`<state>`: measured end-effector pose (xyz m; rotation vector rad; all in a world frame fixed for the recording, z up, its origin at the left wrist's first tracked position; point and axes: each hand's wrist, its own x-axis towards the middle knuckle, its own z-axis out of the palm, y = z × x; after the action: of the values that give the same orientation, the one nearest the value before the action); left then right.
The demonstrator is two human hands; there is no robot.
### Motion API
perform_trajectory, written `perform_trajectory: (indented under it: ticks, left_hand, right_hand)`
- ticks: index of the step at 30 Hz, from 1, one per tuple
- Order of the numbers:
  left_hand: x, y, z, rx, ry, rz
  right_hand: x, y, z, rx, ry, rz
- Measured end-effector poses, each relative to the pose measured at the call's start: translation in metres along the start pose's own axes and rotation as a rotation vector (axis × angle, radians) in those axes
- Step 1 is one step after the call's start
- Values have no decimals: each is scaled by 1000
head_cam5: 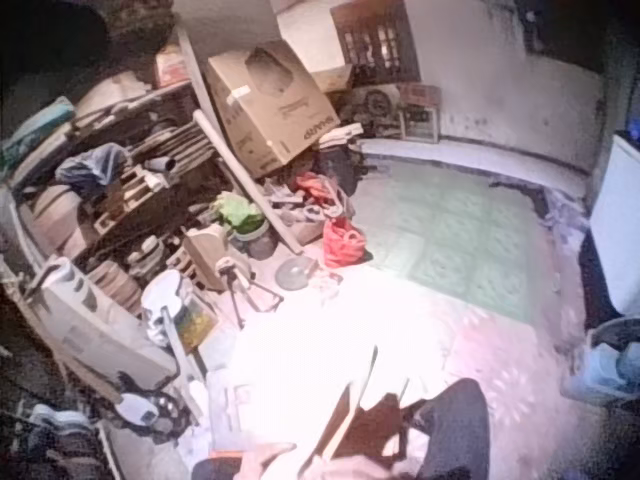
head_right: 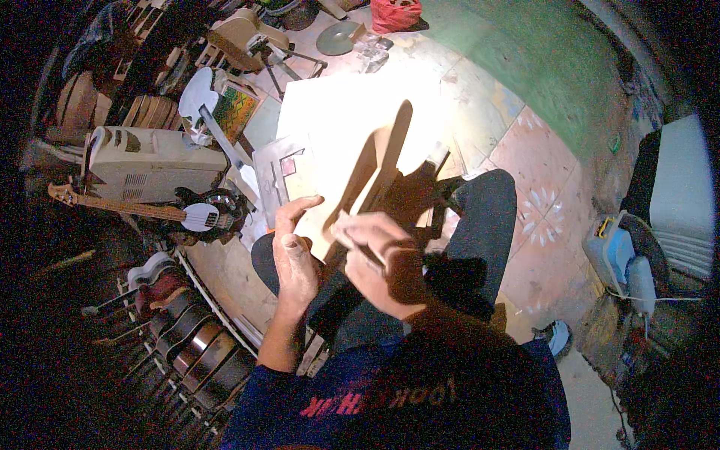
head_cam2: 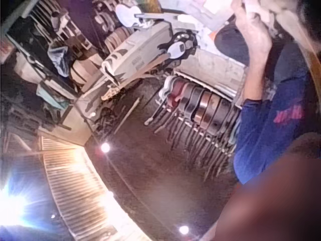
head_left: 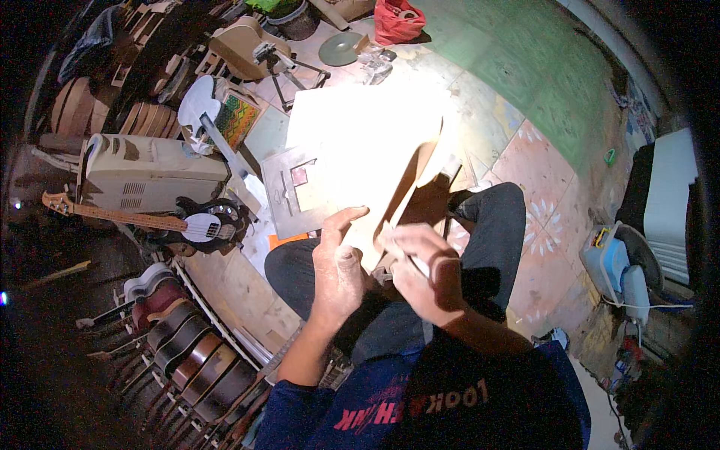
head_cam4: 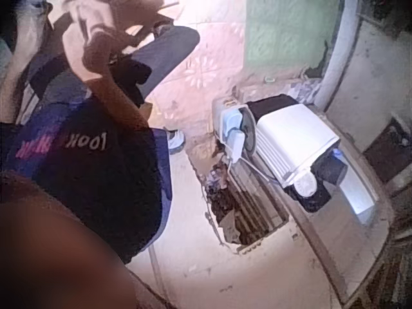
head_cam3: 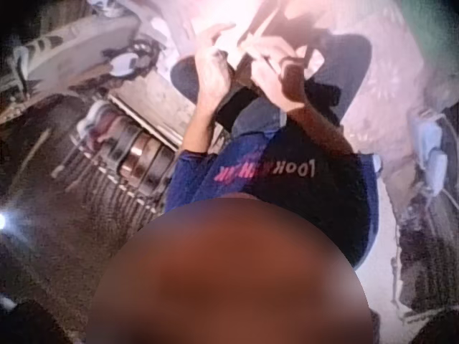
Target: The person sits on the floor and uses a knife to carve and shape a light-colored wooden piece. They repeatedly scrape the surface and edges, then switch to a sanding block to smooth the carved areas. The person handles the wood with both hands, rotating it to access different sides.
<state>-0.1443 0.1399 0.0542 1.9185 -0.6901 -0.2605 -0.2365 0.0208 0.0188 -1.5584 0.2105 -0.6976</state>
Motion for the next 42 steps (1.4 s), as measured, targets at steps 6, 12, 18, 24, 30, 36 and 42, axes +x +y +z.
perform_trajectory:
  ticks: [6, 12, 18, 24, 30, 36, 42]
  left_hand:
    - [5, 4, 11, 33, 83, 35]
    - [7, 3, 14, -23, 83, 56]
    - [19, 3, 11, -29, 87, -92]
    - [32, 11, 9, 2, 101, -176]
    - [29, 15, 12, -70, 102, -148]
    - [32, 14, 17, -27, 82, -162]
    - [38, 10, 21, -10, 87, -88]
  right_hand:
    - [27, -32, -17, -354, -246, -254]
    - [19, -39, -24, -617, -343, -285]
    - [12, -44, -29, -692, -325, -345]
    - [22, -36, -25, -615, -219, -344]
    - [39, -29, -20, -639, -199, -395]
    - [48, -25, -22, -563, -115, -399]
    - [41, -25, -37, -565, -229, -361]
